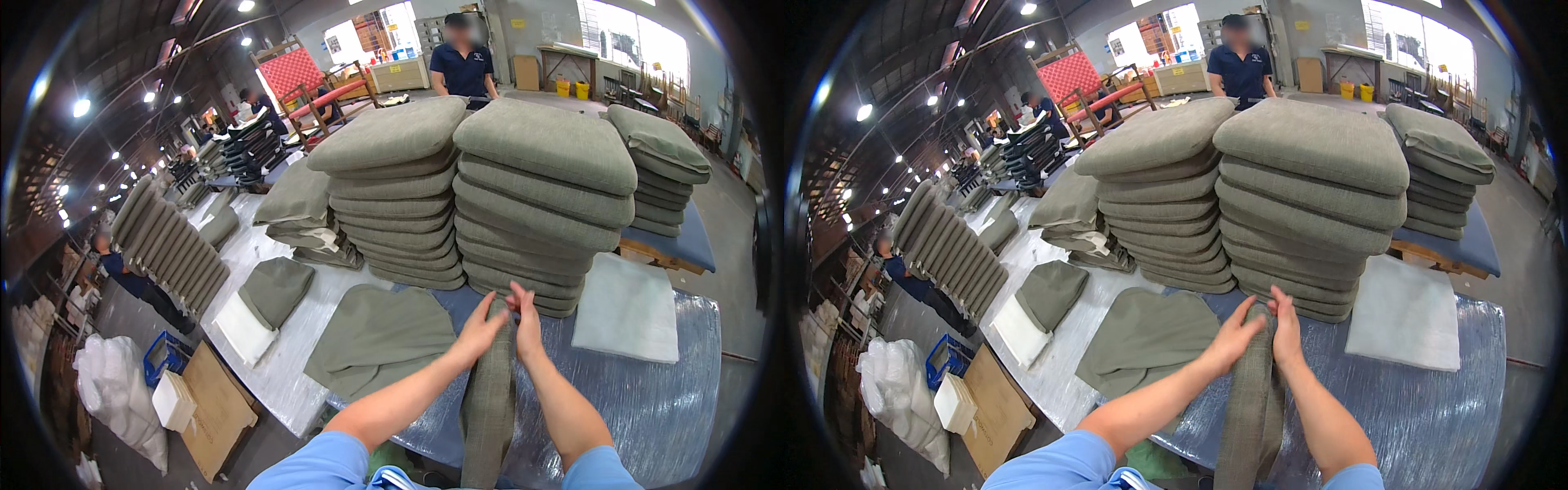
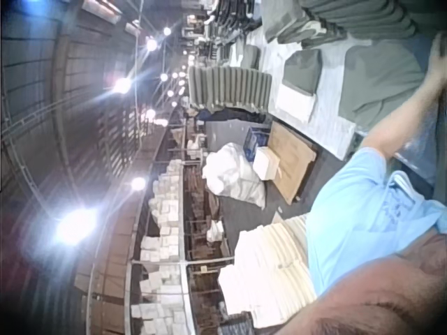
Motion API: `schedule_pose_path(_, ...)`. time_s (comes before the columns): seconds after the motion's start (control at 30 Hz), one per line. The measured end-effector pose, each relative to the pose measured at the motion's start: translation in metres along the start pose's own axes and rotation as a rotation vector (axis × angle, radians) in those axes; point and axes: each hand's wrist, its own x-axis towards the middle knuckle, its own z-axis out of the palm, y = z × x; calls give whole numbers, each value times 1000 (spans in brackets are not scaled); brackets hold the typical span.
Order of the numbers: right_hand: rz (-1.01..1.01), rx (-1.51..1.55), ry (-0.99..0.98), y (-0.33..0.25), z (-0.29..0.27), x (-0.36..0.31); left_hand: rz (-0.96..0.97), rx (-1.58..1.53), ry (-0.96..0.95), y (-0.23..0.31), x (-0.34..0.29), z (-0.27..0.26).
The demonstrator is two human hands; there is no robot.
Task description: The person folds a green cushion cover on a work table, tucks the edges, and rolls it into a cylindrical shape. The person then places the rolled cushion on a stack of similar cushions. The process is repeated with another cushion cover.
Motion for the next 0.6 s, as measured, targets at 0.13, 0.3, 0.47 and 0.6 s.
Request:
schedule_pose_path(0.13, 77, 106, -15, -10, 12, 51, 25, -262, -249, 13, 53, -15)
schedule_pose_path(0.3, -18, 43, 1, 26, 16, 52, -141, -264, -135, 3, 63, -3)
schedule_pose_path(0.47, -147, 59, 19, 33, 19, 38, -96, -65, -149, 15, 66, 8)
schedule_pose_path(0.6, -180, 120, 59, 36, 14, 38, -58, -5, -215, 16, 73, 13)
